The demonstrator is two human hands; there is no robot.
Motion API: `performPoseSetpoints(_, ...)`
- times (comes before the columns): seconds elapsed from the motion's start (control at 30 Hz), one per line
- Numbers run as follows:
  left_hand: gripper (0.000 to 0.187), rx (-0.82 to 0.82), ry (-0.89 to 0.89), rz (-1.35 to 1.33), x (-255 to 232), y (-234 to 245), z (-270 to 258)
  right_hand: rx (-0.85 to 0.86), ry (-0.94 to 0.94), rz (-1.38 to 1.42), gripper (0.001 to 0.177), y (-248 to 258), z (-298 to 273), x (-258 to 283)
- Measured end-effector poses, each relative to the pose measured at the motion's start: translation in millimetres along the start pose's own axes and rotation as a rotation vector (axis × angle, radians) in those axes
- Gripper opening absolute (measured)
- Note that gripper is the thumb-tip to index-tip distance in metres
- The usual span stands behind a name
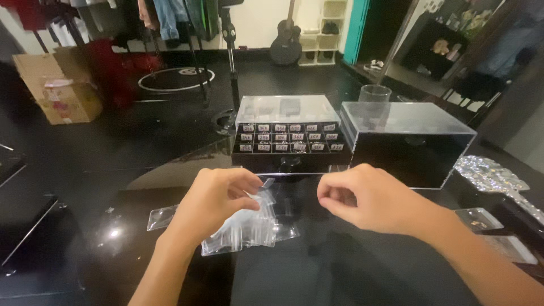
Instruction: The person places small items from a drawer into individual plastic bags.
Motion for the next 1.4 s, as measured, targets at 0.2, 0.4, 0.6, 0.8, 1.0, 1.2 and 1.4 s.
performPoseSetpoints(0.2, 0.033, -0.08, -0.286, 0.09, -44.1, 7.1, -16.7, -0.087, -0.012, 0.086, 0.012, 2.9, -34.6, -3.4)
performPoseSetpoints(0.4, 0.013, 0.175, -0.501, -0.011, -144.0, -52.0, -21.7, -0.179, -0.047, 0.798, 0.031, -30.0, -79.4, -26.5)
performPoseSetpoints(0.6, 0.023, -0.152, -0.837, 0.068, -137.6, -101.2, -22.6, -0.391, -0.272, 1.024, 0.013, -54.9, -103.5, -77.5)
performPoseSetpoints(0.8, 0.028, 0.016, -0.566, -0.029, -121.7, -114.9, -34.9, -0.366, -0.284, 1.157, 0.013, -81.2, -107.3, -98.8)
performPoseSetpoints(1.0, 0.017, -0.118, -0.764, 0.008, -119.0, -120.9, -37.3, -0.438, -0.079, 1.143, 0.017, -82.6, -109.0, -104.4)
performPoseSetpoints(1.2, 0.021, -0.118, -0.81, 0.014, -126.9, -116.1, -44.6, -0.469, -0.042, 1.119, 0.025, -68.5, -114.7, -86.1)
performPoseSetpoints(1.4, 0.016, -0.192, -1.05, 0.119, -136.0, -113.8, -53.9, -0.456, -0.091, 1.059, 0.015, -67.4, -117.9, -79.9)
Point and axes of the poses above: each hand's wrist, its own z-axis towards the middle knuckle, its own y-axis out of the back of the hand, x = y × z, the point moved 6 cm from there along z, towards the middle knuckle, and after that the axes turned 1 degree about -y, right-handed, at the moved point
